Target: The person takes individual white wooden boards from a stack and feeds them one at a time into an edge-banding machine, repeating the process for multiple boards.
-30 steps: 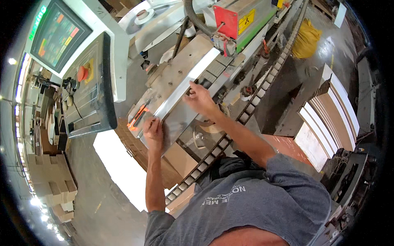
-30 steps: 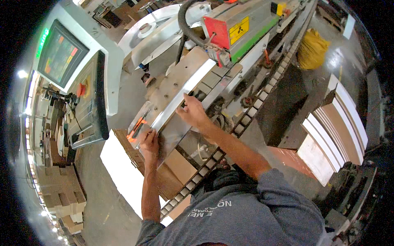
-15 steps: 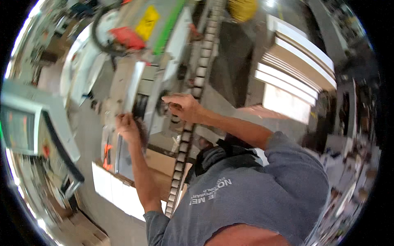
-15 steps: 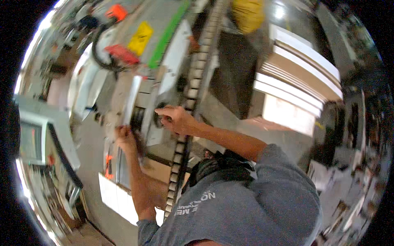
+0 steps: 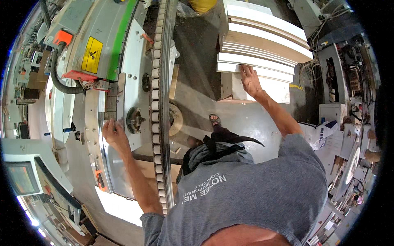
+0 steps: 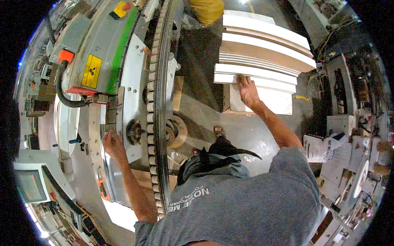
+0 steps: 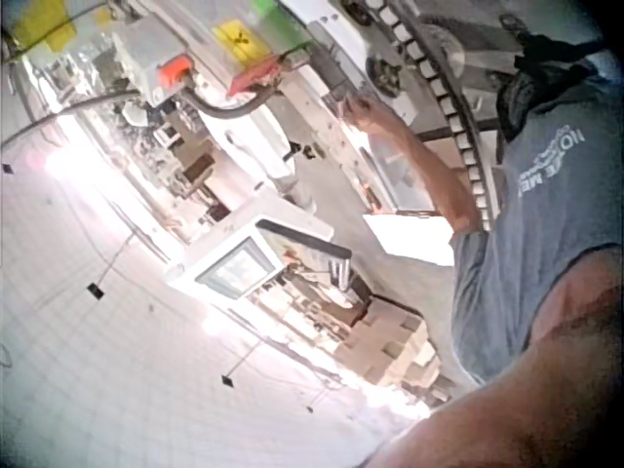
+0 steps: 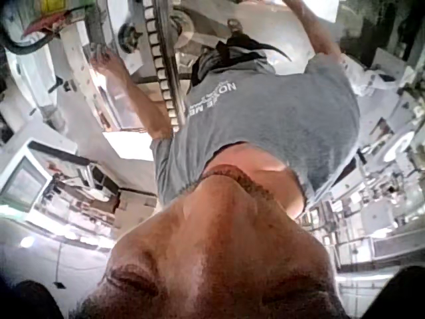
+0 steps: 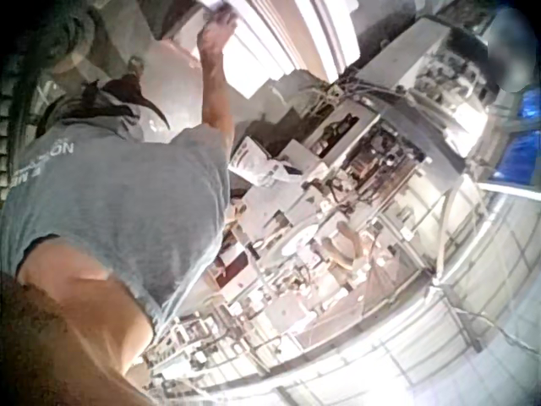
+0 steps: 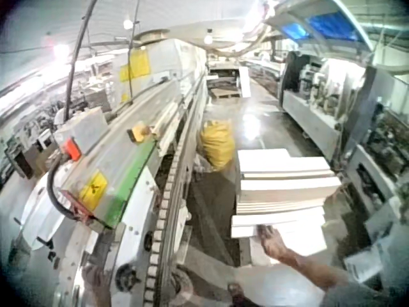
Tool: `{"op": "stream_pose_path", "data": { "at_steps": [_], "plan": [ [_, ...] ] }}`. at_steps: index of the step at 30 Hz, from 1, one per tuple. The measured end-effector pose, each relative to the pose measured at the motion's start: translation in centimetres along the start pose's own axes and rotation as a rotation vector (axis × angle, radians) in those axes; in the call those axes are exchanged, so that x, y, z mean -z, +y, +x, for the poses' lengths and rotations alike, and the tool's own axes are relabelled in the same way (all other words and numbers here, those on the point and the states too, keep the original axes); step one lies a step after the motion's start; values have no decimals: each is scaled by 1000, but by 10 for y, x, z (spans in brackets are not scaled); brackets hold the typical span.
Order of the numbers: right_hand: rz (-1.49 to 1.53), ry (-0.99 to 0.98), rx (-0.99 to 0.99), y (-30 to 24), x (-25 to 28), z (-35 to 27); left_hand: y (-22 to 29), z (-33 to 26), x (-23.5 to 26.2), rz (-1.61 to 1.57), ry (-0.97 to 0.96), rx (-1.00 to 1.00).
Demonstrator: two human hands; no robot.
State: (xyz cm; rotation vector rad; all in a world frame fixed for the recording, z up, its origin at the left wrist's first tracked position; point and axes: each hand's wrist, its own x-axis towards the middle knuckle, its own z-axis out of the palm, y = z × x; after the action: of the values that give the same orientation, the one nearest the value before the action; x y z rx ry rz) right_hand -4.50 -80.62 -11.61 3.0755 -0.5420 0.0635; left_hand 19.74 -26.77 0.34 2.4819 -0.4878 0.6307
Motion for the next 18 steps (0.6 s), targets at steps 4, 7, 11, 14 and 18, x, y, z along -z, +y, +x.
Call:
{"op": "stream_pose_path", "data": {
  "at_steps": [4, 7, 11, 14, 18],
  "plan": [
    [-1, 17, 23, -1, 4, 5, 15, -8, -7, 17, -5, 70],
    [77, -22, 42, 0, 12, 6, 29, -16, -9, -52, 16, 119],
    [189, -147, 124, -16, 24, -12, 92, -16, -7, -108, -66, -204],
    [227, -186, 317, -60, 56, -24, 144, -23, -7, -283, -208, -512],
    [555, -291, 529, -163, 142, -26, 182, -37, 18, -355, -378, -525]
  ]
}}
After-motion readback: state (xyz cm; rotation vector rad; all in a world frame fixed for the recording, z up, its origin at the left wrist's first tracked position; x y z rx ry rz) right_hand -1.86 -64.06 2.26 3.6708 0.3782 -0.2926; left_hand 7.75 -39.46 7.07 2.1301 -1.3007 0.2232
